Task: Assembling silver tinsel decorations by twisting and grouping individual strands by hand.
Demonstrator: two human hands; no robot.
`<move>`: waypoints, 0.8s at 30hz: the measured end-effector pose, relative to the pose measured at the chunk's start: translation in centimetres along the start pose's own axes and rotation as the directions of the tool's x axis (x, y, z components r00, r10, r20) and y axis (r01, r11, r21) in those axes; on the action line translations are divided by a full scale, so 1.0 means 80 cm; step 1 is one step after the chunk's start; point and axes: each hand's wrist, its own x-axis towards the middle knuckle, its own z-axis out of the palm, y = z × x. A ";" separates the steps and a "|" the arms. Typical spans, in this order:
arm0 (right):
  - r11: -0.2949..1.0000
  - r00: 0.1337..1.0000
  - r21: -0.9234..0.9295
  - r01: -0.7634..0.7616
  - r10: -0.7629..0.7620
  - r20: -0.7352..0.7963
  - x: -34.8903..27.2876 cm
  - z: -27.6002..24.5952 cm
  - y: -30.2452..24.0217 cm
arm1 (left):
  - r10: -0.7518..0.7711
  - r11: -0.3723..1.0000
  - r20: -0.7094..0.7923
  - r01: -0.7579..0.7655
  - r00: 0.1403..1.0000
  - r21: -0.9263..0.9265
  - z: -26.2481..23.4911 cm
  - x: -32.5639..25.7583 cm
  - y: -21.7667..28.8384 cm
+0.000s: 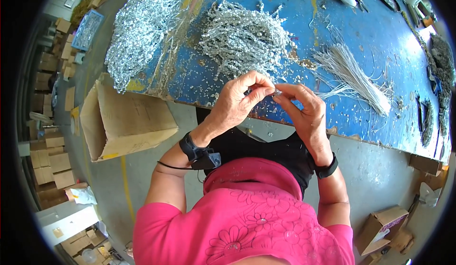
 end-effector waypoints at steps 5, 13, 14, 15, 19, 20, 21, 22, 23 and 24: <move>0.850 0.915 -0.402 0.341 -0.398 -0.067 0.007 0.002 0.007 | -0.164 0.983 0.041 0.167 0.986 -0.074 -0.004 0.001 0.003; 0.776 0.875 -0.459 0.432 -0.485 0.003 0.002 0.000 0.012 | -0.373 0.803 0.204 0.425 0.905 -0.417 -0.010 -0.001 -0.005; 0.776 0.867 -0.453 0.438 -0.498 -0.013 0.002 0.001 0.013 | -0.374 0.803 0.204 0.425 0.905 -0.418 -0.010 -0.001 -0.005; 0.776 0.867 -0.453 0.439 -0.498 -0.012 0.003 0.000 0.014 | -0.384 0.797 0.211 0.438 0.899 -0.415 -0.011 -0.001 -0.005; 0.742 0.848 -0.464 0.484 -0.529 0.038 0.005 -0.003 0.017 | -0.378 0.812 0.214 0.434 0.901 -0.391 -0.010 -0.003 -0.013; 0.758 0.861 -0.463 0.460 -0.508 0.023 0.004 -0.002 0.017 | -0.381 0.810 0.214 0.436 0.900 -0.392 -0.009 -0.004 -0.012; 0.786 0.877 -0.440 0.433 -0.481 0.004 0.004 -0.001 0.016 | -0.383 0.811 0.169 0.419 0.908 -0.410 -0.008 -0.005 -0.011; 0.785 0.877 -0.443 0.433 -0.481 0.004 0.004 0.000 0.016 | -0.380 0.813 0.127 0.396 0.916 -0.426 -0.008 -0.002 -0.009; 0.834 0.907 -0.404 0.376 -0.420 -0.022 0.003 0.000 0.015 | -0.350 0.841 0.092 0.356 0.932 -0.407 -0.010 -0.003 -0.007; 0.877 0.933 -0.362 0.317 -0.356 -0.046 0.003 0.000 0.015 | -0.348 0.842 0.094 0.355 0.933 -0.407 -0.009 -0.003 -0.005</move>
